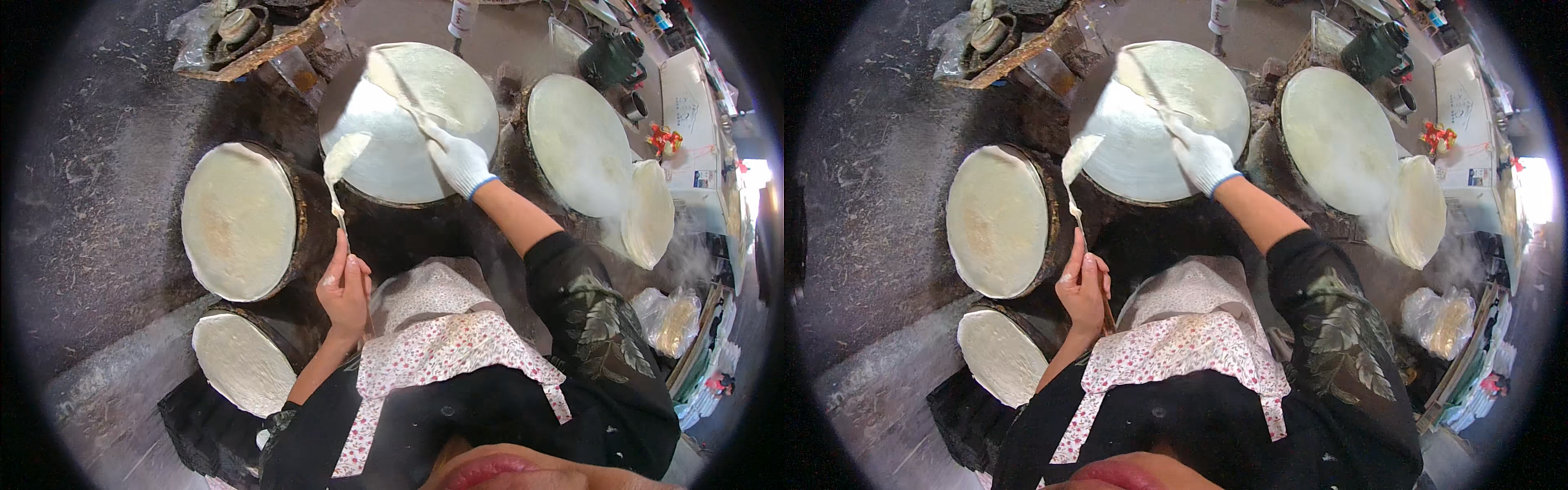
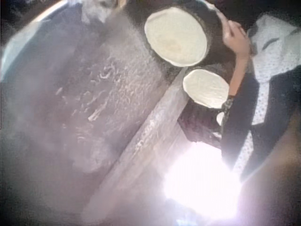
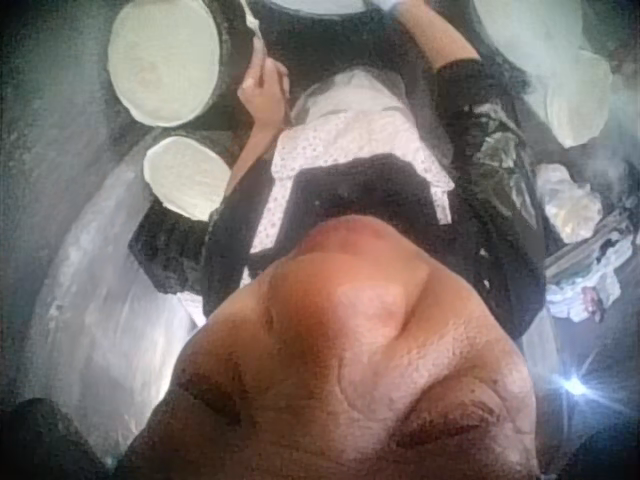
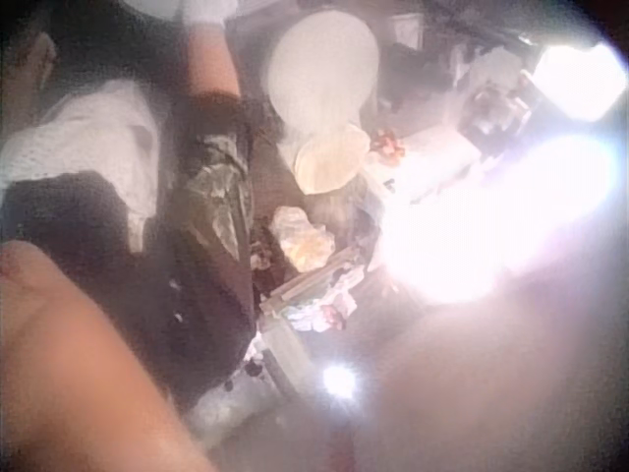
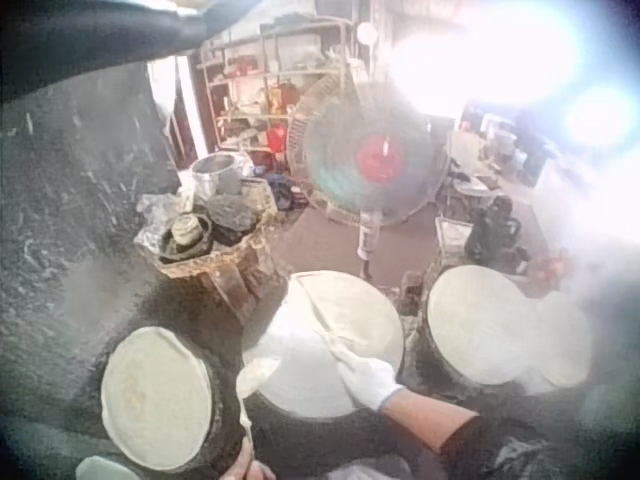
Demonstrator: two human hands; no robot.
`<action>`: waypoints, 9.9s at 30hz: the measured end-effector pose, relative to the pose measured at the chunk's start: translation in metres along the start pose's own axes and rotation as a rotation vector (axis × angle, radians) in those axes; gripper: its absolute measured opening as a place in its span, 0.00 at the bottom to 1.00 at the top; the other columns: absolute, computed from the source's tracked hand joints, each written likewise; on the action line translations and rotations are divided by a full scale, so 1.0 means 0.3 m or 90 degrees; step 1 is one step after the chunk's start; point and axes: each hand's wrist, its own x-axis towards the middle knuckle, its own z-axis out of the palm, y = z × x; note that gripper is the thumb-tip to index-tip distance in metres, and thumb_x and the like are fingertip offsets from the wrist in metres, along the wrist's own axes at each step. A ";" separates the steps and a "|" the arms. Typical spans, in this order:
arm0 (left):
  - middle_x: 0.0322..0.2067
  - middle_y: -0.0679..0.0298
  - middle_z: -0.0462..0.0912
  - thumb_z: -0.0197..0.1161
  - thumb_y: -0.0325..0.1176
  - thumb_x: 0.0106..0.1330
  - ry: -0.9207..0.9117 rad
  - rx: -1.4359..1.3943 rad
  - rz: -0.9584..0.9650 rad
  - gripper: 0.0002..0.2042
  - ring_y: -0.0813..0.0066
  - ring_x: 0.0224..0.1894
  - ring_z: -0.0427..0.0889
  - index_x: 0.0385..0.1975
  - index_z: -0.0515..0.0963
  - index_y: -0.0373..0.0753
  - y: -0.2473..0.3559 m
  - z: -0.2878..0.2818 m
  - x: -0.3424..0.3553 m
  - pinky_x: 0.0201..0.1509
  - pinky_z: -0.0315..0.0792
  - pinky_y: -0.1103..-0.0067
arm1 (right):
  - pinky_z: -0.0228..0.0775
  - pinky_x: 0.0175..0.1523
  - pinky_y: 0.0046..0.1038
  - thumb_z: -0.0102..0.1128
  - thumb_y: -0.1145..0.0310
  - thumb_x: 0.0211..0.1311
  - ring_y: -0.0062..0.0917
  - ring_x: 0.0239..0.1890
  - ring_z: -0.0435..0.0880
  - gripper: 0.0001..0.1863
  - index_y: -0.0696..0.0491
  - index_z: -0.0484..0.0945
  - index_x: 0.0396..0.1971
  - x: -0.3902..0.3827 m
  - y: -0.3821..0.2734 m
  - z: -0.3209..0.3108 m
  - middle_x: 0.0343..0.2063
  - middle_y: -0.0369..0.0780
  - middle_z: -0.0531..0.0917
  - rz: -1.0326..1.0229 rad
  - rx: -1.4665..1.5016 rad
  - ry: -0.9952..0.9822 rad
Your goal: The person ladles batter onto hot round pans and spreads it into thin crepes using a wooden spreader. They flip and remove finished crepes, then repeat the process on multiple pans.
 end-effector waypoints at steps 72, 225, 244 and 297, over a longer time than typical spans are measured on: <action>0.29 0.68 0.79 0.51 0.25 0.83 0.352 0.080 -0.190 0.23 0.87 0.20 0.71 0.76 0.69 0.39 -0.027 0.454 -0.189 0.22 0.67 0.85 | 0.82 0.50 0.32 0.62 0.53 0.71 0.32 0.40 0.93 0.23 0.39 0.84 0.64 0.270 0.158 -0.248 0.41 0.46 0.92 -0.114 0.024 -0.333; 0.23 0.69 0.74 0.52 0.30 0.84 0.066 -0.090 -0.175 0.10 0.87 0.18 0.64 0.49 0.79 0.30 0.231 0.230 -0.354 0.22 0.56 0.86 | 0.73 0.68 0.28 0.63 0.64 0.74 0.32 0.61 0.87 0.21 0.45 0.82 0.65 -0.248 0.132 -0.042 0.57 0.44 0.88 0.059 0.376 0.038; 0.23 0.71 0.74 0.50 0.30 0.85 0.055 -0.073 -0.199 0.11 0.89 0.19 0.64 0.50 0.78 0.31 0.144 -0.015 -0.374 0.21 0.56 0.86 | 0.75 0.67 0.29 0.63 0.63 0.75 0.32 0.64 0.85 0.23 0.35 0.79 0.68 -0.295 0.067 0.002 0.61 0.43 0.85 0.164 0.195 -0.044; 0.37 0.69 0.67 0.44 0.33 0.87 -0.066 -0.714 -0.285 0.18 0.90 0.22 0.61 0.68 0.66 0.30 0.350 0.140 0.045 0.17 0.65 0.91 | 0.55 0.17 0.17 0.65 0.63 0.76 0.10 0.14 0.65 0.25 0.54 0.79 0.68 -0.346 -0.078 -0.369 0.19 0.27 0.73 0.098 0.611 0.013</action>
